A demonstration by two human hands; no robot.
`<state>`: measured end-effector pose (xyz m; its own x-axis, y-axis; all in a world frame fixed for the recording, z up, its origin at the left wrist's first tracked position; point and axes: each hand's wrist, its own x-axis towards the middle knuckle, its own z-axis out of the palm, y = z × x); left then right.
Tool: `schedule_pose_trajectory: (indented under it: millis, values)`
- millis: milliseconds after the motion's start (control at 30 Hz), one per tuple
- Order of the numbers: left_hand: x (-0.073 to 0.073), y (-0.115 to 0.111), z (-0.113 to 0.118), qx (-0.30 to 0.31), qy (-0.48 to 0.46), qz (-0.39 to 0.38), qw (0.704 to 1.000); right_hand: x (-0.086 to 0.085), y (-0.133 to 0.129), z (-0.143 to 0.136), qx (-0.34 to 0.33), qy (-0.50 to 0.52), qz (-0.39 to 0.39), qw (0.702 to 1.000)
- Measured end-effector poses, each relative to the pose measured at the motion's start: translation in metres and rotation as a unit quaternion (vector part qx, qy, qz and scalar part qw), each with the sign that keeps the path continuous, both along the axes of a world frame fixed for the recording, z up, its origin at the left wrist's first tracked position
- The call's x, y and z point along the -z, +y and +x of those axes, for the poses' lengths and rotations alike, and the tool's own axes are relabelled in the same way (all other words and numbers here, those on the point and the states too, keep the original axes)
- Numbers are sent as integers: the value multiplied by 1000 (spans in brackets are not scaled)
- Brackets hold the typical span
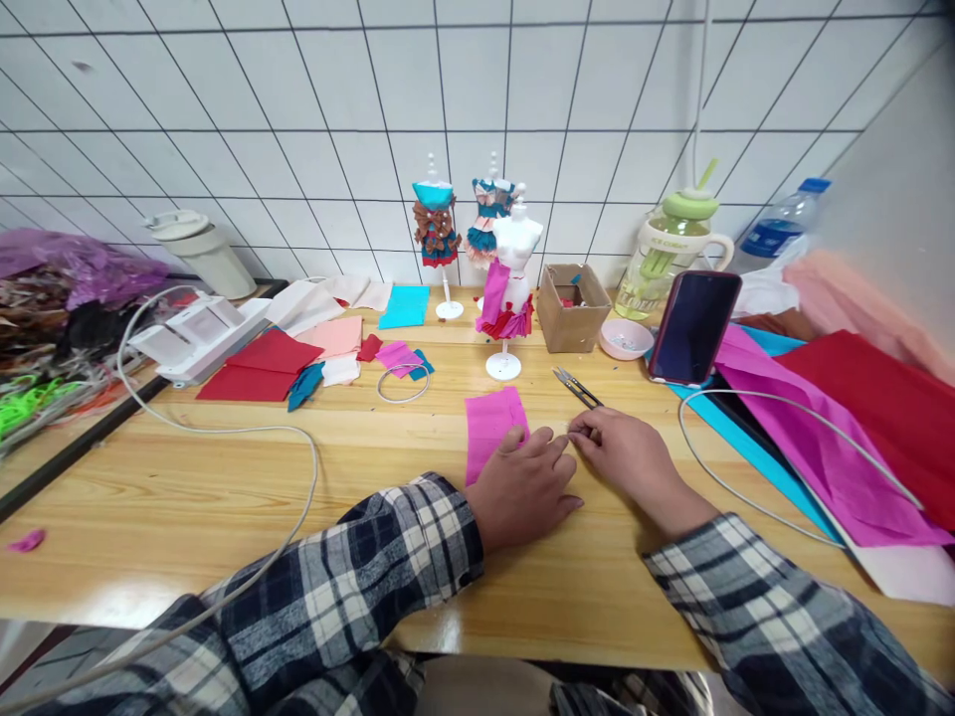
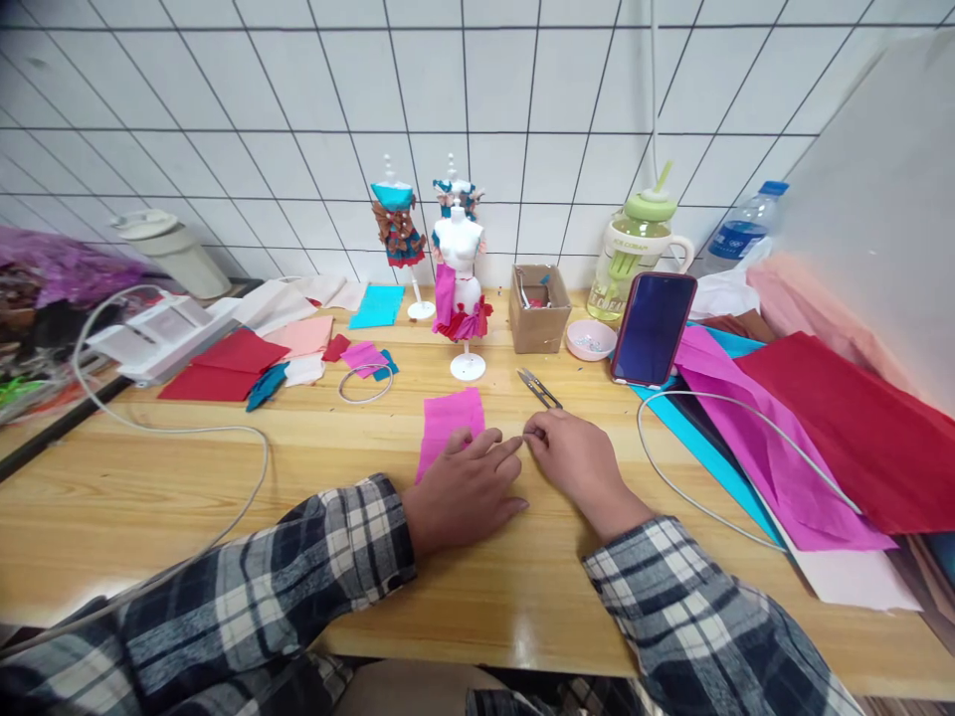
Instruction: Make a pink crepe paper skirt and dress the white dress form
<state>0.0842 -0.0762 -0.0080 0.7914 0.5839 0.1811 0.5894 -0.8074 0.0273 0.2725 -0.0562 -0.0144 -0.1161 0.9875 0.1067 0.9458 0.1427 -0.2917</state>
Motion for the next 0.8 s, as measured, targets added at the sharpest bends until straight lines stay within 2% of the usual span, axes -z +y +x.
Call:
schedule_pose_trajectory:
  millis: [300, 433, 600, 800]
  values:
    - [-9, 10, -7, -8, 3, -54, 998, -5, -4, 7, -37, -34, 15, 999]
    - [-9, 13, -10, -2, 1, -56, 998, -6, -5, 10, -48, -50, 15, 997]
    - [-6, 9, -11, 16, 8, -31, 999, -7, -5, 6, -19, -37, 12, 999]
    - [-7, 9, -7, 22, 23, -45, 998, -7, -4, 4, -8, -20, -6, 1000]
